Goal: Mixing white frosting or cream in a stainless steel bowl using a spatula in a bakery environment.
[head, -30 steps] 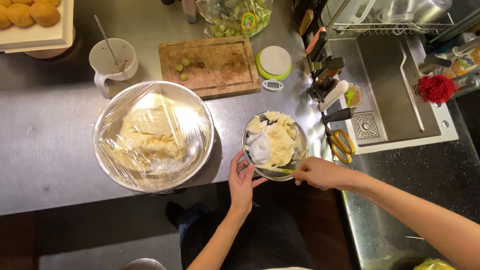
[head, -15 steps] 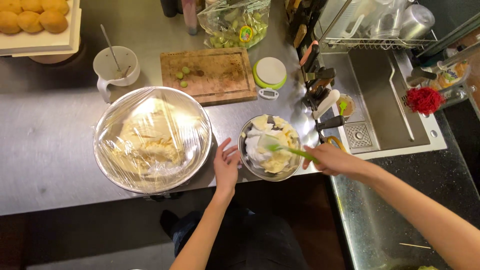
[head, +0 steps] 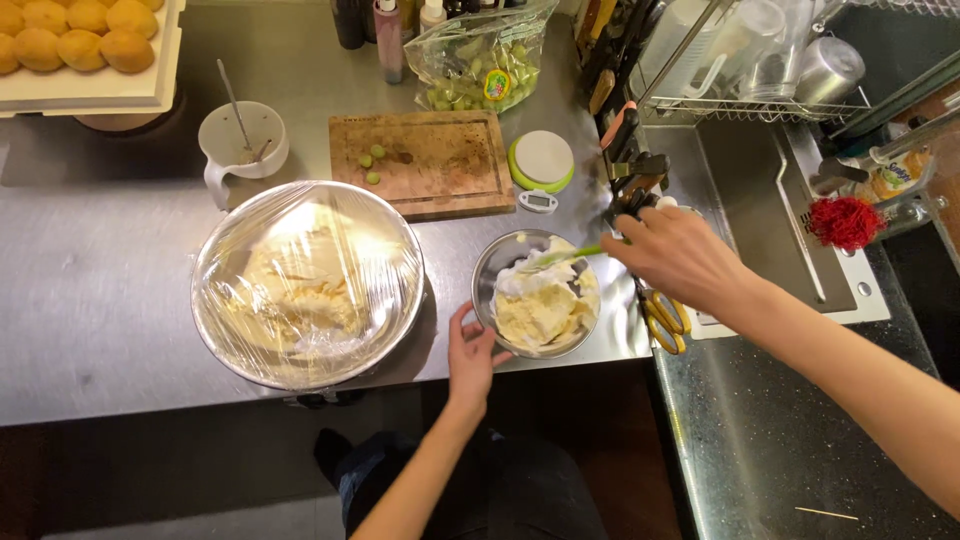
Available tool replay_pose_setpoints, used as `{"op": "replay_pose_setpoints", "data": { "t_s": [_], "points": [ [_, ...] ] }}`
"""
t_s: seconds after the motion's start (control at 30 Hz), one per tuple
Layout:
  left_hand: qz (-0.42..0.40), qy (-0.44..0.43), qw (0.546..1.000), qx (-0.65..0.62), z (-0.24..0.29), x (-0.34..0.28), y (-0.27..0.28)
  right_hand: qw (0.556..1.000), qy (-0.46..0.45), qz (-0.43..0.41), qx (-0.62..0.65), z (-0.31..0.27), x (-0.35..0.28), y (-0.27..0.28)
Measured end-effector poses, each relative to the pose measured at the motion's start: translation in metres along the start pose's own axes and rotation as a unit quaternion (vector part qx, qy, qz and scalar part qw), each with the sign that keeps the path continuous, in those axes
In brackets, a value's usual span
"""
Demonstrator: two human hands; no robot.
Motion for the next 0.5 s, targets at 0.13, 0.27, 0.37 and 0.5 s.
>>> {"op": "replay_pose_setpoints", "data": {
  "t_s": [0.13,0.27,0.37,0.5],
  "points": [
    [-0.106,-0.041,0.991,0.067,0.027,0.031,0.01,0.989,0.137,0.032,-0.05,0.003,0.023,-0.016],
    [-0.157,-0.082,0.969,0.17,0.065,0.023,0.011,0.988,0.142,-0.011,-0.06,0.021,0.019,-0.061],
    [-0.146,-0.112,0.954,0.237,0.073,0.013,0.011,0.989,0.051,-0.119,-0.066,0.032,-0.014,-0.108],
    [-0.1,-0.102,0.965,0.221,0.058,0.005,0.015,0.96,-0.129,-0.227,0.101,0.015,-0.048,-0.129]
  ]
}}
Point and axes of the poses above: each hand's wrist, its own x-axis towards the middle knuckle, its own y-axis out of the back of the hand, z = x × y, the point moved 4 cm from there along x, towards the middle knuckle, and after that the axes turned 12 degrees about x, right-handed, at the moved point
